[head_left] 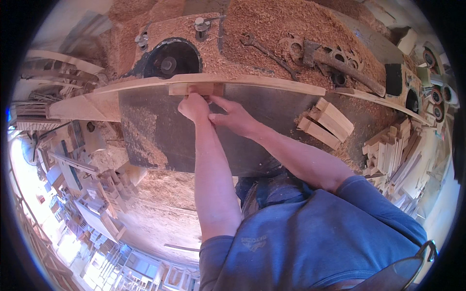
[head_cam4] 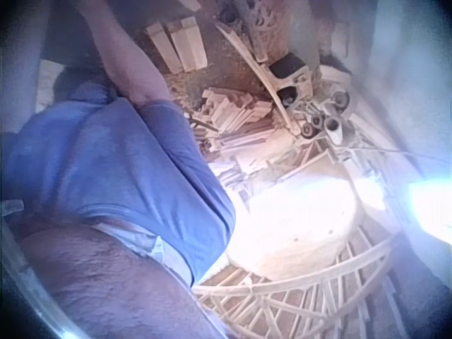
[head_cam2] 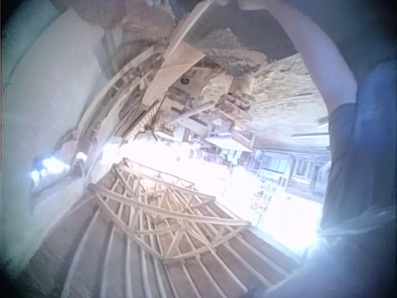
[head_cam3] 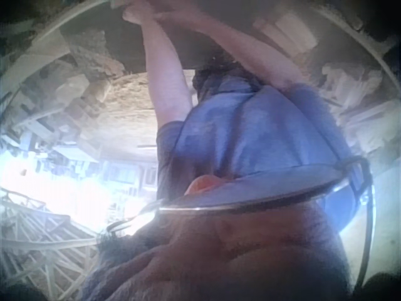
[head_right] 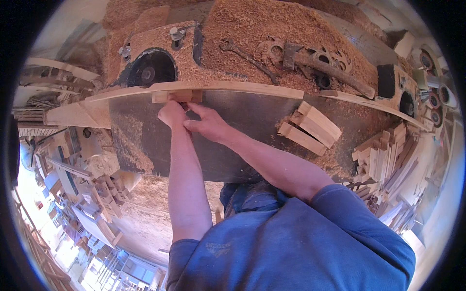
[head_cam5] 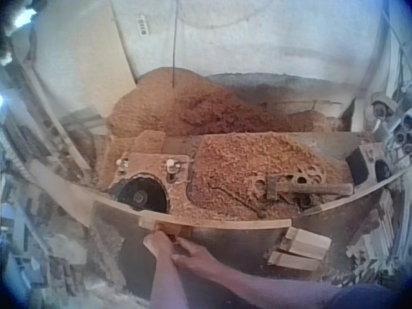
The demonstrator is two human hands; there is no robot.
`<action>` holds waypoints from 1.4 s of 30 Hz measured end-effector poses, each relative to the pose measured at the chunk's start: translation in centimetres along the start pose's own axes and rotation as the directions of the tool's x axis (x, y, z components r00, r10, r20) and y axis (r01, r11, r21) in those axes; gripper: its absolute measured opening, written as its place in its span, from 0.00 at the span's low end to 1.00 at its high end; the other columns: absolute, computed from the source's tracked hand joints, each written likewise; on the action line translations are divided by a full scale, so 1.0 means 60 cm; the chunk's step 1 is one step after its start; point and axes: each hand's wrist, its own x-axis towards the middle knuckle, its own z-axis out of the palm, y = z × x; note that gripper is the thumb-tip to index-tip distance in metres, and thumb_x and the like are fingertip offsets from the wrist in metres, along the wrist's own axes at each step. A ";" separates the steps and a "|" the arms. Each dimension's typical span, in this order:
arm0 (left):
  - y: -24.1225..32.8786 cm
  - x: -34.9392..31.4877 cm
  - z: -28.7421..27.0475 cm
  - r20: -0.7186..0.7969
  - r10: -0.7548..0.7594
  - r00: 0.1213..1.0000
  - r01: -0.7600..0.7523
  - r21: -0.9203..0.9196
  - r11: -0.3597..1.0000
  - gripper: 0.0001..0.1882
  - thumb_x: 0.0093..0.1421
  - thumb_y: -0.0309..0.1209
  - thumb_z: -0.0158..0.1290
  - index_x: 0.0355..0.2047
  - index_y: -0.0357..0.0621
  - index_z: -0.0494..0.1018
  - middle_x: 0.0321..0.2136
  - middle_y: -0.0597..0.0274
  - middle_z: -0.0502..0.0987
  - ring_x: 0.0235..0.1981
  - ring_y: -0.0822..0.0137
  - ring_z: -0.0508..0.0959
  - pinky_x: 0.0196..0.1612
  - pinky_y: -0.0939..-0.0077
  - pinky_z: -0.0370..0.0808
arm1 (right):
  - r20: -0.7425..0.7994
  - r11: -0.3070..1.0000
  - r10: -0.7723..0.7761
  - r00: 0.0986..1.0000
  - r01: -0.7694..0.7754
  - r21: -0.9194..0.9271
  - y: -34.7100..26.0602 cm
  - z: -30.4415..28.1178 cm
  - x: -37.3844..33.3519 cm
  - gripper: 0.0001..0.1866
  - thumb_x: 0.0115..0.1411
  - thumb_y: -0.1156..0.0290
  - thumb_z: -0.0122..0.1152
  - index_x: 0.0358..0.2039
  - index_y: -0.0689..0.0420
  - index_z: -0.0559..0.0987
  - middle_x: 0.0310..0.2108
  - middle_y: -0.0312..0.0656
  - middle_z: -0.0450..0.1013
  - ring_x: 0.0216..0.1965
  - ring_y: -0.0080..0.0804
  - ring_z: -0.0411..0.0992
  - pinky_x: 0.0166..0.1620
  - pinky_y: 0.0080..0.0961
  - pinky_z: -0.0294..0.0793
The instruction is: The person uses a router table to shape small wood blocks, gathers the blocks into a stack, and then picks up and arranges longer wood planks on the floor.
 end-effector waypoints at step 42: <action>0.102 0.334 -0.201 0.138 -0.018 0.990 -0.005 0.167 0.986 0.18 0.58 0.39 0.61 0.38 0.33 0.79 0.31 0.56 0.80 0.27 0.63 0.79 0.27 0.67 0.75 | 0.144 0.940 -0.031 0.989 -0.020 0.341 -0.002 0.300 0.220 0.38 0.60 0.52 0.62 0.66 0.58 0.65 0.62 0.51 0.68 0.61 0.48 0.68 0.63 0.38 0.65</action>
